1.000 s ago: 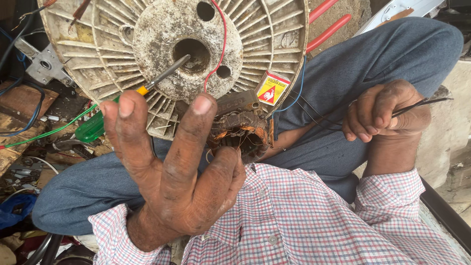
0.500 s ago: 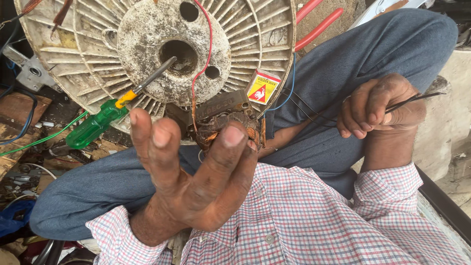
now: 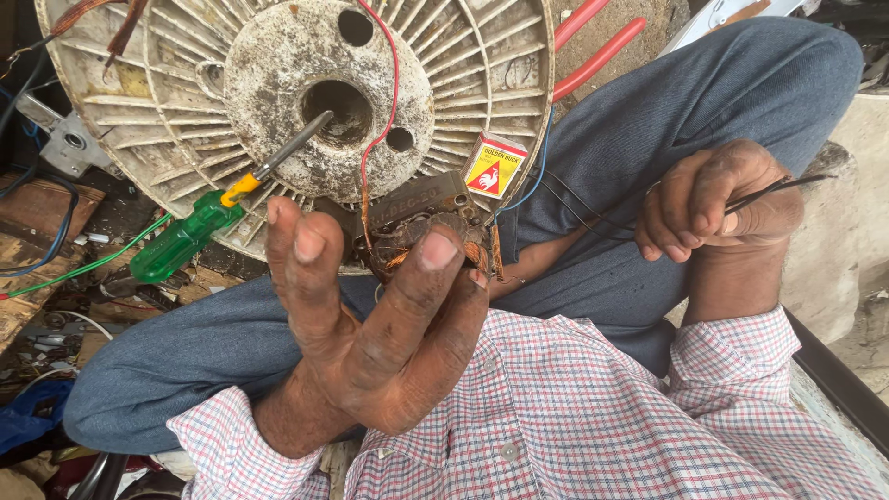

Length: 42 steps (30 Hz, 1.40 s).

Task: The person sits on the ground repairing a fan motor, working on the copper windings of the motor stator. They pull and position wires, twist wire ends by hand, and hold the motor while manipulating its components, with a screwdriver resting in the fan hub and pliers lying nearby.

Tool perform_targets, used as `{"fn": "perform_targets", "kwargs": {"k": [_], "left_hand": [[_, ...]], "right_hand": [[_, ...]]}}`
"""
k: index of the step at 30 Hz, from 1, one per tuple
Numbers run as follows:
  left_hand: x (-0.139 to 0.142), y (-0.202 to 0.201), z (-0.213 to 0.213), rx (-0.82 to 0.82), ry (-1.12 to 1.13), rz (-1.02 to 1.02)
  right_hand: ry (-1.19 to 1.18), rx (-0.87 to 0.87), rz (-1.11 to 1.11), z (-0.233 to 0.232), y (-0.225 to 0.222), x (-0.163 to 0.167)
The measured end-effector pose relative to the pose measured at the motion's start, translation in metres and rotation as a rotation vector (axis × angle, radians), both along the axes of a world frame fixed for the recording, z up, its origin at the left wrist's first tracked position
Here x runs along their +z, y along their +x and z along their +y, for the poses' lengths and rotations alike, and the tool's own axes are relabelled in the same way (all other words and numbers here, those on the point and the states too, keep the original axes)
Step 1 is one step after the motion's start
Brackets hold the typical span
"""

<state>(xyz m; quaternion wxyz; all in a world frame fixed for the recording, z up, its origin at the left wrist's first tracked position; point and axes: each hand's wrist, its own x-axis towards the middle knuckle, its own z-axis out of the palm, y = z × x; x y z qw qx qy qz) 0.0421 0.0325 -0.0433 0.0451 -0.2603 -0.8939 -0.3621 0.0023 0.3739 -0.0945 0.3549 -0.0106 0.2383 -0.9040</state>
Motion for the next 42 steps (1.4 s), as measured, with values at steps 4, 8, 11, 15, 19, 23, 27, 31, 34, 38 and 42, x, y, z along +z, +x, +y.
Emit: {"fn": "perform_targets", "kwargs": {"k": [4,8,11,15,19,23,27,31,34,38,42], "left_hand": [[0.001,-0.002,0.003,0.006,0.044,-0.002],[0.003,-0.005,0.0,-0.043,0.049,0.001],[0.003,-0.008,-0.004,-0.076,0.051,-0.009],[0.004,-0.01,-0.007,-0.099,0.061,-0.03],[0.005,-0.013,-0.009,-0.139,0.06,-0.039],[0.003,-0.013,-0.01,-0.176,0.044,-0.016],[0.0,-0.011,-0.011,-0.181,0.056,-0.021],[-0.004,-0.009,-0.01,-0.161,0.085,-0.024],[-0.006,-0.008,-0.011,-0.165,0.101,-0.027],[-0.004,-0.008,-0.014,-0.185,0.122,-0.034],[-0.002,-0.01,-0.019,-0.195,0.13,-0.039]], "right_hand": [[0.001,-0.004,-0.004,-0.001,0.0,0.001],[0.009,-0.009,-0.005,-0.001,0.001,0.002],[0.013,-0.023,-0.002,-0.001,0.001,0.002],[0.002,-0.01,-0.002,-0.001,0.001,0.002],[-0.005,-0.008,-0.004,0.0,0.001,0.002],[-0.007,0.002,-0.001,0.0,0.001,0.001],[-0.004,0.006,-0.006,0.002,0.002,0.0],[-0.006,0.01,-0.003,0.003,0.003,-0.001],[-0.007,0.011,-0.002,0.003,0.003,-0.003],[-0.003,0.017,0.0,0.005,0.004,-0.003],[0.001,0.001,-0.012,0.007,0.008,-0.004]]}}
